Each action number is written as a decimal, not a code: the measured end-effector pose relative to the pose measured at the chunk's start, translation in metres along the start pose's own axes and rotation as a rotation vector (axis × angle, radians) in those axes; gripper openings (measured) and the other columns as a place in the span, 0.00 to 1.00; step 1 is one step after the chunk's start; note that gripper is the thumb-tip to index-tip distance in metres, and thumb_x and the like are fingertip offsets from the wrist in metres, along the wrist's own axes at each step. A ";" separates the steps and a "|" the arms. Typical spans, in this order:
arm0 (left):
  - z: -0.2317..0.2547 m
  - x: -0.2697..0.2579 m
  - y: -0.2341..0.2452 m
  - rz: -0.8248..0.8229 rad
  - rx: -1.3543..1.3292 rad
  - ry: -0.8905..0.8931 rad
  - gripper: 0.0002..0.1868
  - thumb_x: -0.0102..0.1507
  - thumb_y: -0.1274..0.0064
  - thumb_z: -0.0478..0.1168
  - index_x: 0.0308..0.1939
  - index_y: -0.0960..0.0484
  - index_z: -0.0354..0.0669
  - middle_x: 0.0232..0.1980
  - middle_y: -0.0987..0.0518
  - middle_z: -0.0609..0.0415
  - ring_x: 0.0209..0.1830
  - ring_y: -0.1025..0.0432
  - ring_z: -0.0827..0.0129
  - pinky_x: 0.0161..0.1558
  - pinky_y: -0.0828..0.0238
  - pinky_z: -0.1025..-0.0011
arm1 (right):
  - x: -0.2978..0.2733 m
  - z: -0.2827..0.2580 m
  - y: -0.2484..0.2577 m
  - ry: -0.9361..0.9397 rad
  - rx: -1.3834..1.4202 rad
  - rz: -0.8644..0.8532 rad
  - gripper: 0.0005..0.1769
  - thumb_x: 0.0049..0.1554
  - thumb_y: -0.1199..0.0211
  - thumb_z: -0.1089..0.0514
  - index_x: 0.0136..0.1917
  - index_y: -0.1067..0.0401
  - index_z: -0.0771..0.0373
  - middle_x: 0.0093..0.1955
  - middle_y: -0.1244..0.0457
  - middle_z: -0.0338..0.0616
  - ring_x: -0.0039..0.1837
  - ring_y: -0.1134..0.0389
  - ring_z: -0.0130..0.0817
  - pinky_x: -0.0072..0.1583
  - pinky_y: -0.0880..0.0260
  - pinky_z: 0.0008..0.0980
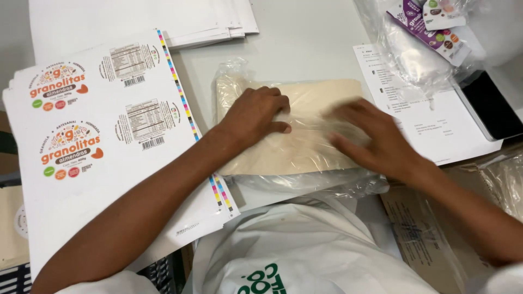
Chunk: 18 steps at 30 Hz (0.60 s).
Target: Peeling circular labels from a sheet and applying them to paper bags
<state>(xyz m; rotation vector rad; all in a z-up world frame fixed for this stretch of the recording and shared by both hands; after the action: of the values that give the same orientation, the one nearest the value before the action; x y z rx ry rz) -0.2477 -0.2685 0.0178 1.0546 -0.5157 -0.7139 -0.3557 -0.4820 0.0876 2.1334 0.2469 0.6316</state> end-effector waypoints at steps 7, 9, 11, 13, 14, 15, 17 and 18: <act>0.012 -0.011 0.011 -0.051 -0.068 -0.109 0.14 0.72 0.55 0.48 0.56 0.23 0.47 0.46 0.17 0.51 0.55 0.23 0.59 0.71 0.47 0.46 | 0.054 0.016 -0.052 0.123 0.295 -0.219 0.07 0.62 0.37 0.61 0.52 0.23 0.66 0.60 0.33 0.58 0.67 0.33 0.62 0.69 0.43 0.67; 0.019 -0.016 0.016 -0.052 -0.096 -0.125 0.17 0.73 0.56 0.46 0.61 0.25 0.44 0.44 0.15 0.48 0.53 0.21 0.58 0.73 0.49 0.45 | 0.049 0.025 -0.058 0.163 0.380 -0.208 0.07 0.63 0.38 0.61 0.44 0.22 0.66 0.51 0.28 0.50 0.63 0.28 0.53 0.68 0.38 0.60; 0.029 -0.018 0.028 -0.117 -0.219 -0.193 0.19 0.73 0.60 0.55 0.43 0.23 0.45 0.23 0.23 0.48 0.34 0.21 0.44 0.54 0.29 0.49 | 0.048 0.033 -0.060 0.207 0.412 -0.246 0.12 0.65 0.39 0.58 0.41 0.26 0.65 0.43 0.29 0.47 0.57 0.26 0.49 0.70 0.41 0.60; 0.023 -0.020 0.030 -0.049 -0.261 -0.157 0.19 0.73 0.59 0.55 0.37 0.24 0.48 0.20 0.26 0.50 0.29 0.24 0.46 0.49 0.29 0.52 | 0.042 0.053 -0.065 0.175 0.418 -0.236 0.17 0.67 0.42 0.56 0.36 0.30 0.61 0.33 0.37 0.40 0.44 0.32 0.41 0.64 0.39 0.50; 0.018 -0.021 0.033 0.022 -0.304 -0.124 0.20 0.72 0.58 0.54 0.32 0.24 0.50 0.16 0.29 0.52 0.24 0.26 0.48 0.44 0.28 0.56 | 0.041 0.064 -0.067 0.142 0.421 -0.227 0.22 0.69 0.44 0.54 0.32 0.34 0.57 0.22 0.44 0.34 0.31 0.37 0.33 0.58 0.36 0.41; 0.016 -0.020 0.037 0.023 -0.297 -0.122 0.20 0.72 0.58 0.54 0.32 0.24 0.50 0.16 0.29 0.52 0.24 0.26 0.48 0.44 0.28 0.56 | 0.042 0.061 -0.056 0.148 0.423 -0.224 0.22 0.69 0.44 0.54 0.32 0.34 0.57 0.22 0.44 0.34 0.31 0.37 0.33 0.58 0.36 0.41; 0.015 -0.022 0.051 0.162 -0.118 -0.227 0.23 0.73 0.56 0.53 0.25 0.26 0.50 0.16 0.31 0.51 0.21 0.33 0.49 0.47 0.32 0.59 | 0.042 0.046 -0.036 0.378 0.061 -0.217 0.23 0.67 0.43 0.51 0.30 0.35 0.56 0.18 0.47 0.42 0.27 0.37 0.46 0.47 0.34 0.38; 0.001 -0.020 0.055 0.163 -0.120 -0.227 0.23 0.73 0.56 0.53 0.25 0.26 0.50 0.16 0.31 0.51 0.21 0.33 0.49 0.47 0.32 0.59 | 0.031 0.070 -0.025 0.377 0.060 -0.219 0.23 0.67 0.43 0.51 0.30 0.35 0.56 0.18 0.47 0.42 0.27 0.37 0.46 0.47 0.34 0.38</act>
<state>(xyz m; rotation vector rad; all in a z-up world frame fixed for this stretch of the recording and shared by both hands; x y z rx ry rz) -0.2461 -0.2374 0.0676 0.8137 -0.7371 -0.7143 -0.2916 -0.5036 0.0444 1.9935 0.7027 0.9018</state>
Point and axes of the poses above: each hand's wrist, its own x-axis towards the middle knuckle, its own y-axis out of the back of the hand, z = x × y, the point moved 4 cm from there along x, towards the middle knuckle
